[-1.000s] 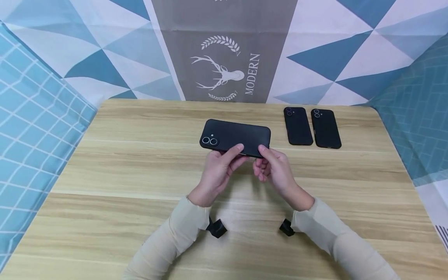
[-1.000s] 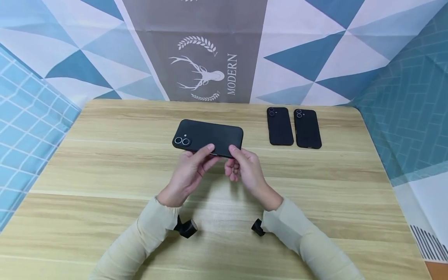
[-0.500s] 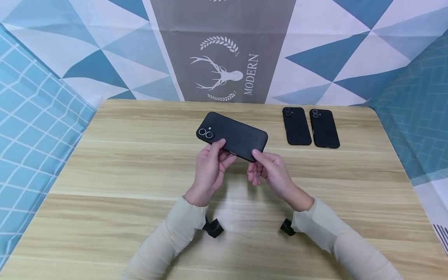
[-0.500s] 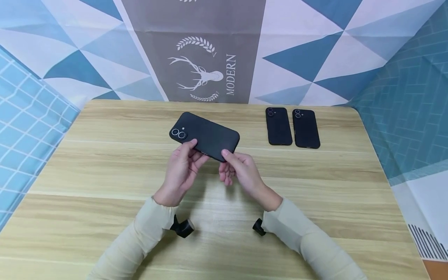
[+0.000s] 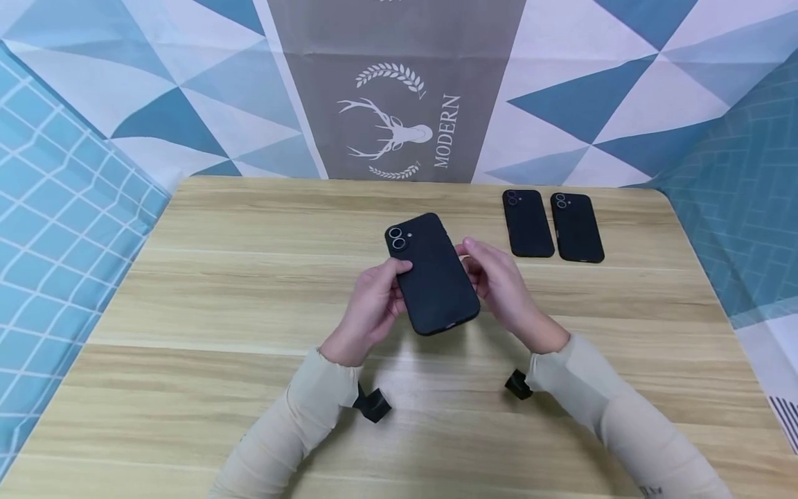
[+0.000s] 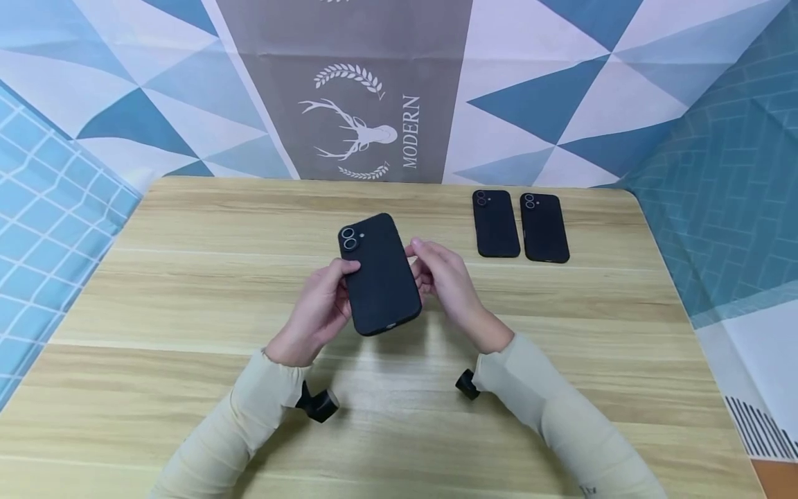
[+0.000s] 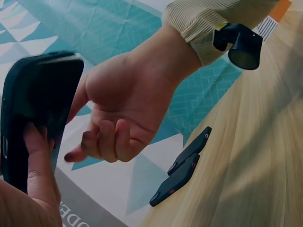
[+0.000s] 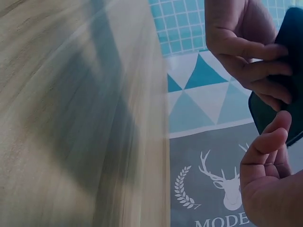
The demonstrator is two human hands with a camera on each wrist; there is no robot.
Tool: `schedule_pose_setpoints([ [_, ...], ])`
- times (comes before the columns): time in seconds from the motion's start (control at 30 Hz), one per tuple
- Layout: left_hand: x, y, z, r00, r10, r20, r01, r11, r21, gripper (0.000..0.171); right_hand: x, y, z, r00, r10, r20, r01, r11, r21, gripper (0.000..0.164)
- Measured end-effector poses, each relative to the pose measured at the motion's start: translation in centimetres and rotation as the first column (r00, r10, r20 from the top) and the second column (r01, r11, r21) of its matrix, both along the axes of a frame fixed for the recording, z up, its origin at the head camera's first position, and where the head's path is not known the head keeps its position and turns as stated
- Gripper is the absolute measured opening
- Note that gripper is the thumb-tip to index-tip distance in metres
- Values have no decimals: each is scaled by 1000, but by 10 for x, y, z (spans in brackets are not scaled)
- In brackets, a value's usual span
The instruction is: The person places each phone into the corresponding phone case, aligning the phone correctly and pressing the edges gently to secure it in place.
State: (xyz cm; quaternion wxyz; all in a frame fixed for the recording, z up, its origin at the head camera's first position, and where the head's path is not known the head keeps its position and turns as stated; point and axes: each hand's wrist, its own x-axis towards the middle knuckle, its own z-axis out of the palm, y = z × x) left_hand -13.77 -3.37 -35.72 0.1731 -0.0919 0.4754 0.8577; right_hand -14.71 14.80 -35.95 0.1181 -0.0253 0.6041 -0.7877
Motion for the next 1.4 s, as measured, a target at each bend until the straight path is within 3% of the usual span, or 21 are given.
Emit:
schedule_pose_setpoints([
  [0.2,3,1,-1,991,-135,-2,135,990,-37,27,-7,1,0,999,-15,44,11,995,97,36],
  [0.33,5,1,-1,977,-215,-3,214,975,-55,28,-11,3,-1,1000,23,11,-24,993,118,45],
  [0.47,7,2,-1,967,-255,-4,254,963,-85,28,-12,5,-3,998,50,-23,-46,987,154,48],
  [0.73,7,1,-1,961,-274,-19,270,955,-123,30,-10,8,-3,993,114,35,-112,993,-42,53],
  [0.9,8,1,0,956,-293,-30,287,950,-124,29,-8,9,-1,992,98,73,-92,992,-84,52],
  [1.1,6,0,0,943,-329,-44,321,938,-130,27,-6,8,0,995,91,43,-86,991,-107,53],
  [1.3,5,-3,-1,922,-386,-24,379,915,-140,25,-6,13,1,972,233,-34,-235,960,-151,53],
  [1.4,4,-6,-1,908,-420,-4,416,900,-131,22,-5,15,3,968,247,-33,-249,959,-136,53],
])
